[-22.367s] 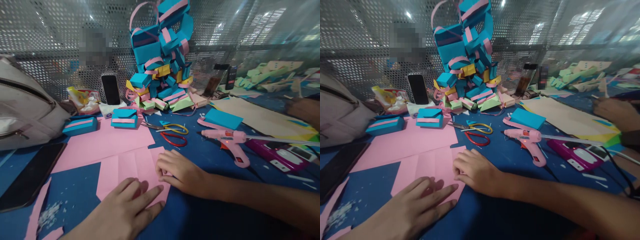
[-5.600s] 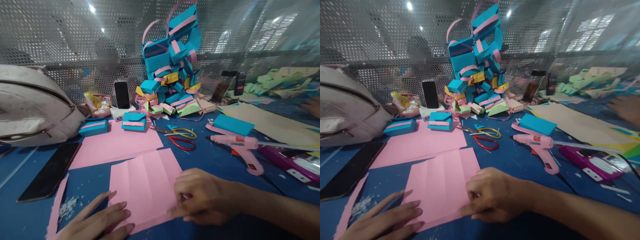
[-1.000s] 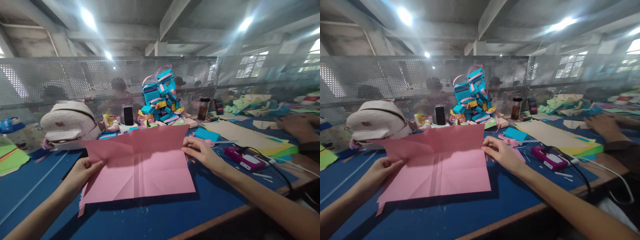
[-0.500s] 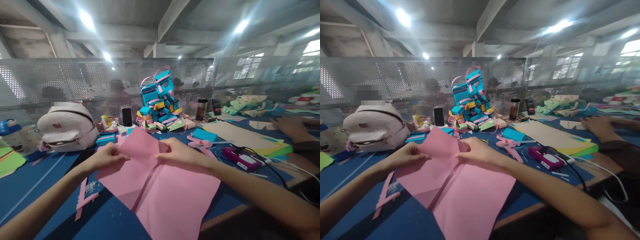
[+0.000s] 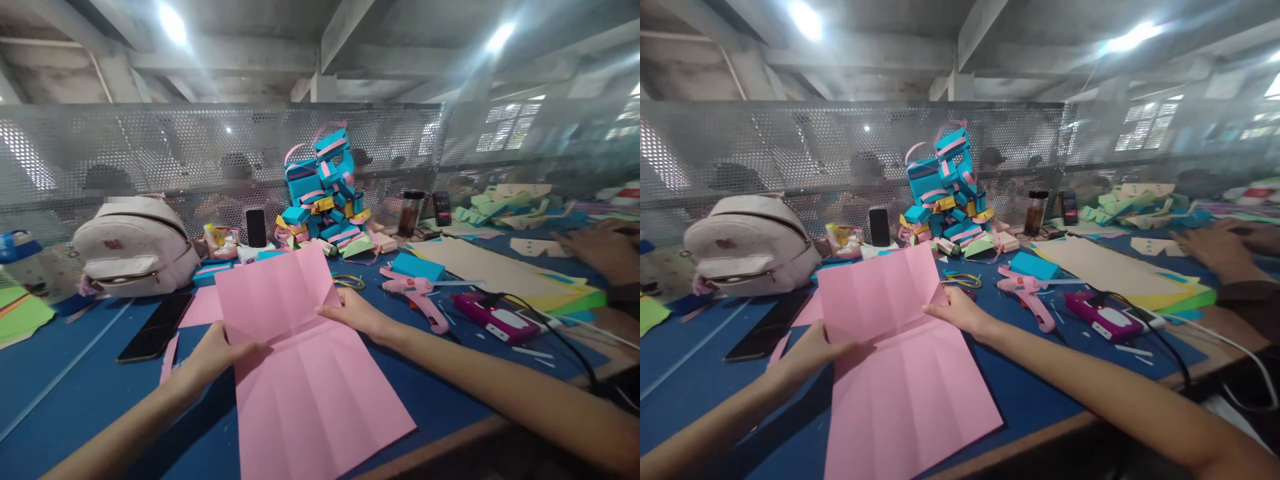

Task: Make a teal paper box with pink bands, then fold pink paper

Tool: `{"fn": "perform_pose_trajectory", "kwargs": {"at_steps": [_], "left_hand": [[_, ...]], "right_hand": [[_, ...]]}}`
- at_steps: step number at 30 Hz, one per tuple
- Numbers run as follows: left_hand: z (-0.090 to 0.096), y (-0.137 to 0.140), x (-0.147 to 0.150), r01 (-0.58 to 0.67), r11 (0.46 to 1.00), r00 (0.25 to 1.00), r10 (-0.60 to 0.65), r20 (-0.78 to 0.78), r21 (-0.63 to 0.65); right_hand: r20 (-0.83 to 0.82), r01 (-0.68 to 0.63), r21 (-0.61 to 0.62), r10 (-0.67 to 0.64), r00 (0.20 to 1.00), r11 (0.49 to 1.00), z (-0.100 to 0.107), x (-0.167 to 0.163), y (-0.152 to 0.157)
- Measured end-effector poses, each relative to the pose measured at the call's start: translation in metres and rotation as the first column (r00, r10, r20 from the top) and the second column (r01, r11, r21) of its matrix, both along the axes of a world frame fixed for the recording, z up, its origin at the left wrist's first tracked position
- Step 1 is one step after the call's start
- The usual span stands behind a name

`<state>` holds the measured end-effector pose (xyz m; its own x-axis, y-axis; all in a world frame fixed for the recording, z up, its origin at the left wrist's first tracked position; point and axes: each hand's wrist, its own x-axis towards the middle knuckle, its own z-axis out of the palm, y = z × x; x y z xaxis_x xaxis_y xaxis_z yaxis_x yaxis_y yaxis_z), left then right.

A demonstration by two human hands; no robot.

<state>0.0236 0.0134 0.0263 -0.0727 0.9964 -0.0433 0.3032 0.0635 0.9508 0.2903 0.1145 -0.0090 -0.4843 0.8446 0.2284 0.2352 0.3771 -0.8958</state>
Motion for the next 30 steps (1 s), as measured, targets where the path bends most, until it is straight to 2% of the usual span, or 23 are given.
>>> {"fn": "perform_pose_trajectory", "kwargs": {"at_steps": [4,9,17,22,25,28,30], "left_hand": [[-0.016,0.012,-0.005,0.006,0.999,0.987,-0.001,-0.158,0.034],[-0.028,0.027,-0.020,0.010,0.995,0.958,0.019,-0.285,0.100],[-0.032,0.032,-0.028,0.121,0.984,0.931,-0.066,-0.359,0.133],[-0.031,0.031,-0.035,0.215,0.959,0.906,-0.127,-0.403,0.182],[-0.026,0.029,-0.036,0.402,0.893,0.844,-0.275,-0.460,0.204],[-0.024,0.026,-0.040,0.603,0.770,0.731,-0.428,-0.530,0.209],[-0.026,0.023,-0.046,0.665,0.707,0.685,-0.448,-0.575,0.241]], "right_hand": [[0.042,-0.071,-0.014,0.072,0.997,0.997,-0.012,0.000,0.003],[0.120,-0.066,0.009,0.065,0.991,0.998,-0.019,0.004,0.014],[0.196,-0.106,0.036,0.097,0.976,0.994,-0.026,0.008,0.022],[0.178,-0.205,0.079,0.188,0.966,0.976,-0.022,0.011,0.021],[0.159,-0.313,0.125,0.293,0.943,0.941,-0.015,0.014,0.018],[0.149,-0.393,0.150,0.373,0.916,0.907,-0.008,0.018,0.013],[0.132,-0.395,0.170,0.376,0.917,0.903,-0.005,0.020,0.008]]}}
